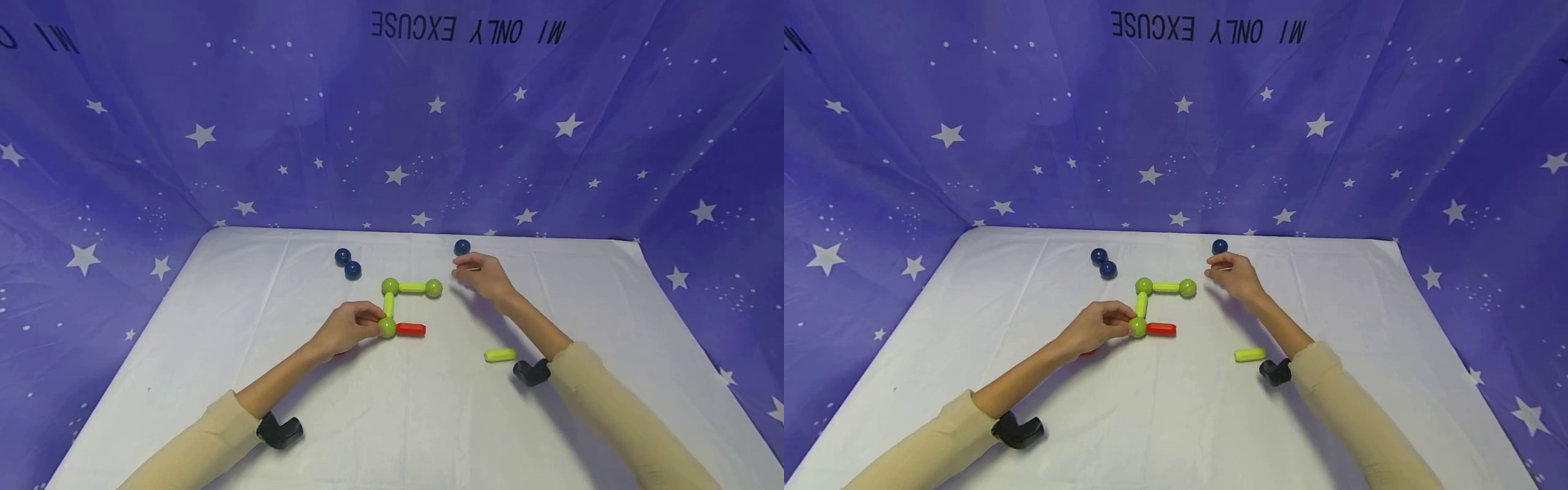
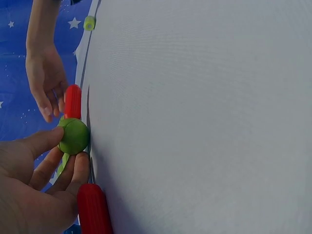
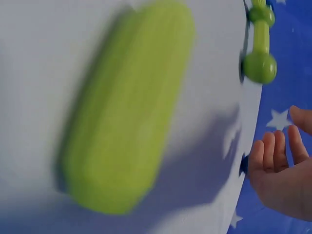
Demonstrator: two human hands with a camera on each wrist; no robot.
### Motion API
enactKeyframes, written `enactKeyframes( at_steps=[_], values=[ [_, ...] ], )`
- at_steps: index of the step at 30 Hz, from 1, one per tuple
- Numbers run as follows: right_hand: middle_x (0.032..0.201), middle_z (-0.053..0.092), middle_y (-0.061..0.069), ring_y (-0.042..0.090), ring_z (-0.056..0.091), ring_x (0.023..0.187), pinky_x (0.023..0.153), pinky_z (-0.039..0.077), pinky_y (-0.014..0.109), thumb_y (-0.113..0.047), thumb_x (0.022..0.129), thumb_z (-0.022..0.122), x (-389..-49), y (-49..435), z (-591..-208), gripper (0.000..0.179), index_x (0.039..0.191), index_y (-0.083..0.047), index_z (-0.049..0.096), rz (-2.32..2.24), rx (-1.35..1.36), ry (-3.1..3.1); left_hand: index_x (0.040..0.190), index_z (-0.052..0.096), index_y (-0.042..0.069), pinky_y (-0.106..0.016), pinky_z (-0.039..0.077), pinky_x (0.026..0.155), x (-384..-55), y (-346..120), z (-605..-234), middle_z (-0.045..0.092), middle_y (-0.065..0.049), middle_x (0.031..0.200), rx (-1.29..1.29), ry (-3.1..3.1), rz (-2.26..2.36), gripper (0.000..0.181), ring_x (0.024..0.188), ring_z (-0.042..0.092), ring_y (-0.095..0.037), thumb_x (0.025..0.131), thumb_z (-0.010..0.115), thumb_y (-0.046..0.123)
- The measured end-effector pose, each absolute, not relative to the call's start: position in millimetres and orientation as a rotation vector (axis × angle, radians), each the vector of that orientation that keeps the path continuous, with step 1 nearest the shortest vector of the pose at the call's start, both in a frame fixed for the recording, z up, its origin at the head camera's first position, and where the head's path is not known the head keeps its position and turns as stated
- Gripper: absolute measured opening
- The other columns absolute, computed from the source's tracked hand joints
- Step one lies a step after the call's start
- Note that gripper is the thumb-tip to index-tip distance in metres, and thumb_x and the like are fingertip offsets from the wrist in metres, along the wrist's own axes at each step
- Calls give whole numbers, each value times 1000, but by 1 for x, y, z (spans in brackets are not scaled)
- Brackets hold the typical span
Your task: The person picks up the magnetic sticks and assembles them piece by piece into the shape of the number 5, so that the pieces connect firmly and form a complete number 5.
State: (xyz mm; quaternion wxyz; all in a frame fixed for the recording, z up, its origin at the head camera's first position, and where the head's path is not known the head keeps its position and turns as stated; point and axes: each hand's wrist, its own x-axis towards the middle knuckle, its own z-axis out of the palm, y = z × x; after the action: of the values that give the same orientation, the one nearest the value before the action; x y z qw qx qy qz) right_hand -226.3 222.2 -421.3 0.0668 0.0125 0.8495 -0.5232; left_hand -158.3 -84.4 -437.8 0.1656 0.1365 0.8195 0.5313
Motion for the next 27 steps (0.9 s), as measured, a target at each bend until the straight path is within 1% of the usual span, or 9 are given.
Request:
enactKeyframes(
  at_steps=[3,5,10,14,16,19,21,24,27],
  values=[
    [111,63,13,30,61,106,92,50,40,-10,94,66,-240,228,-422,39,130,5,59,-1668,159,2504,109,71,3,-32,53,82,-158,-84,-438,72,-3,96,384,2330,1518,23,88,67,-15,87,75,6],
    [112,61,13,29,61,105,94,50,40,-9,94,66,-248,231,-423,40,131,5,58,-1714,222,2488,109,71,3,-31,54,82,-158,-84,-438,72,-3,96,383,2323,1521,23,88,67,-15,87,75,6],
    [132,55,19,24,58,107,98,48,39,-9,94,68,-264,235,-423,43,135,1,57,-1775,337,2493,109,71,2,-31,54,81,-159,-83,-436,72,-3,96,389,2323,1525,23,89,67,-15,87,75,6],
    [139,52,20,30,55,116,98,46,40,-8,93,68,-272,236,-425,47,138,0,55,-1797,399,2495,109,71,3,-31,53,82,-159,-84,-436,72,-3,96,395,2330,1520,23,88,67,-15,87,76,6],
    [140,52,19,33,51,123,102,43,42,-8,93,68,-275,236,-426,49,139,-1,54,-1771,404,2504,109,71,3,-31,53,82,-158,-84,-436,72,-3,96,395,2329,1520,23,89,67,-15,87,76,6],
    [141,54,18,34,43,133,109,35,45,-10,93,69,-279,235,-429,51,141,-3,53,-1698,392,2534,108,72,3,-31,53,82,-159,-85,-436,72,-3,96,393,2329,1522,22,89,67,-15,87,76,6],
    [140,55,17,34,41,135,110,32,45,-12,93,69,-282,234,-431,51,141,-4,54,-1655,393,2559,108,72,3,-31,53,82,-159,-85,-436,72,-3,95,392,2329,1524,22,88,67,-15,86,76,6],
    [137,57,17,34,44,131,108,34,43,-12,93,69,-284,232,-434,49,140,-5,56,-1624,414,2584,108,72,3,-31,53,82,-159,-85,-436,72,-3,95,393,2329,1524,22,88,67,-15,86,76,6],
    [133,58,17,32,49,123,97,40,37,-12,93,69,-285,232,-436,46,137,-6,58,-1613,440,2604,108,72,3,-32,53,82,-159,-86,-437,72,-3,95,400,2331,1524,22,88,67,-15,86,76,6]
  ],
)
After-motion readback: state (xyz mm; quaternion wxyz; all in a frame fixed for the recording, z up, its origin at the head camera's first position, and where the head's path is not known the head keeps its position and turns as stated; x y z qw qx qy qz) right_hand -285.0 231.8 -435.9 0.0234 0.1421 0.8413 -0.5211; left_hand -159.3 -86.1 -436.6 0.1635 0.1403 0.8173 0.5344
